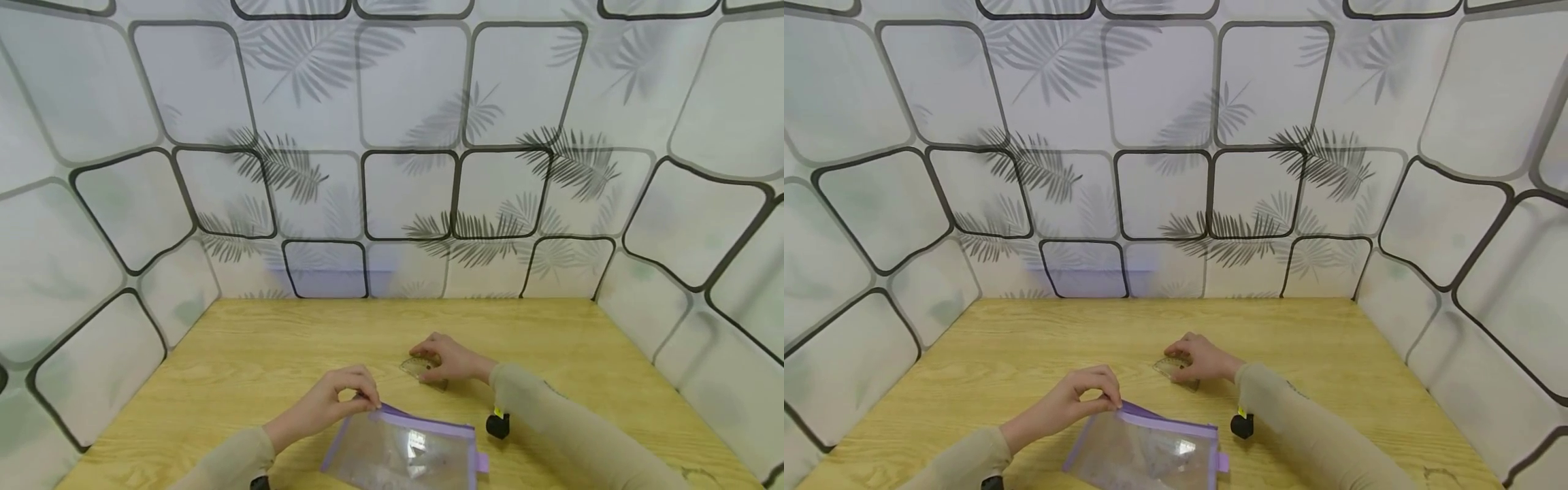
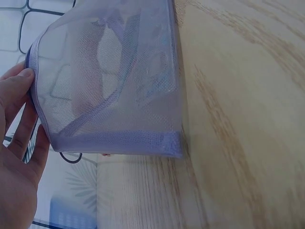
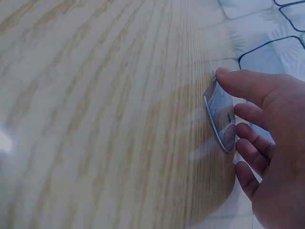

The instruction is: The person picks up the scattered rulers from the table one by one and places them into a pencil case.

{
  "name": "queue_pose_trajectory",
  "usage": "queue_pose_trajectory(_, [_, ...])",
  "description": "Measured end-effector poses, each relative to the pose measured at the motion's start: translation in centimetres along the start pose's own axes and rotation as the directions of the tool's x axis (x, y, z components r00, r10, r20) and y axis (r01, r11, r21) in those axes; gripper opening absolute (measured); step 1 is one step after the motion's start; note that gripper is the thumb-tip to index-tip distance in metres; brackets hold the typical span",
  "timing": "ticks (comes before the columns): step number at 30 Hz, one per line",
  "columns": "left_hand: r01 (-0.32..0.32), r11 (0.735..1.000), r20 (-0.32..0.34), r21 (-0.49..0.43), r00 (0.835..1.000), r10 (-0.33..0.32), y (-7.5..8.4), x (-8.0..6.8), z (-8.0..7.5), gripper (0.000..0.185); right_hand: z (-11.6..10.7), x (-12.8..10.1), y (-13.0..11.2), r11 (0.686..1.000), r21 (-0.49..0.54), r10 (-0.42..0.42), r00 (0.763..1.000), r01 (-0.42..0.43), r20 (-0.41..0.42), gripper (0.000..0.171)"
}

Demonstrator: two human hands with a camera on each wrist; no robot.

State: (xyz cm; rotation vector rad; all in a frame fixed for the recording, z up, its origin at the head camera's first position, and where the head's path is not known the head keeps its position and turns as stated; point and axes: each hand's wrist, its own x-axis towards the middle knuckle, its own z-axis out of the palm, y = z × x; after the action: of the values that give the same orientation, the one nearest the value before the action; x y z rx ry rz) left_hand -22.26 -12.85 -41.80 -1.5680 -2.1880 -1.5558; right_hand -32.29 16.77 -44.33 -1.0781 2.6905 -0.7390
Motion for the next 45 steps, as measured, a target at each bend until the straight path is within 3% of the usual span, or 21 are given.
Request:
queue_pose_trajectory(4, [0.004,1.000,0.002,0.013,1.000,-0.004,0.1,0.1,0.1,0.008,0.0,-0.2,-0.1,1.000,-0.002,0.016,1.000,-0.016,-0.018,0.056])
queue_pose_trajectory(11, [0.083,0.996,0.002,-0.013,0.997,-0.083,0.2,0.1,0.1,0.008,-0.1,-0.1,-0.3,0.998,-0.005,0.055,0.998,-0.055,-0.020,0.053])
queue_pose_trajectory(18, [0.060,0.998,-0.003,-0.002,0.998,-0.060,0.2,0.1,0.2,0.008,-0.5,0.0,-0.5,0.997,0.033,0.076,0.997,-0.076,-0.014,0.051])
queue_pose_trajectory(30, [0.035,0.999,0.003,-0.002,0.999,-0.035,0.2,0.0,0.2,0.009,-0.8,-0.4,-0.4,0.996,0.006,0.094,0.995,-0.094,-0.027,0.052])
queue_pose_trajectory(39, [0.026,1.000,0.001,-0.003,1.000,-0.026,0.1,0.0,0.3,0.008,-1.1,-0.2,-0.4,0.996,-0.042,0.075,0.997,-0.075,-0.009,0.050])
queue_pose_trajectory(42, [0.061,0.998,-0.002,-0.020,0.998,-0.061,0.2,0.0,0.2,0.007,-1.3,-0.2,-0.5,0.998,-0.024,0.065,0.998,-0.065,-0.005,0.048])
queue_pose_trajectory(45, [0.049,0.999,-0.001,-0.010,0.999,-0.049,0.2,0.0,0.2,0.007,-1.6,-0.3,-0.7,0.997,-0.008,0.074,0.997,-0.074,0.002,0.046])
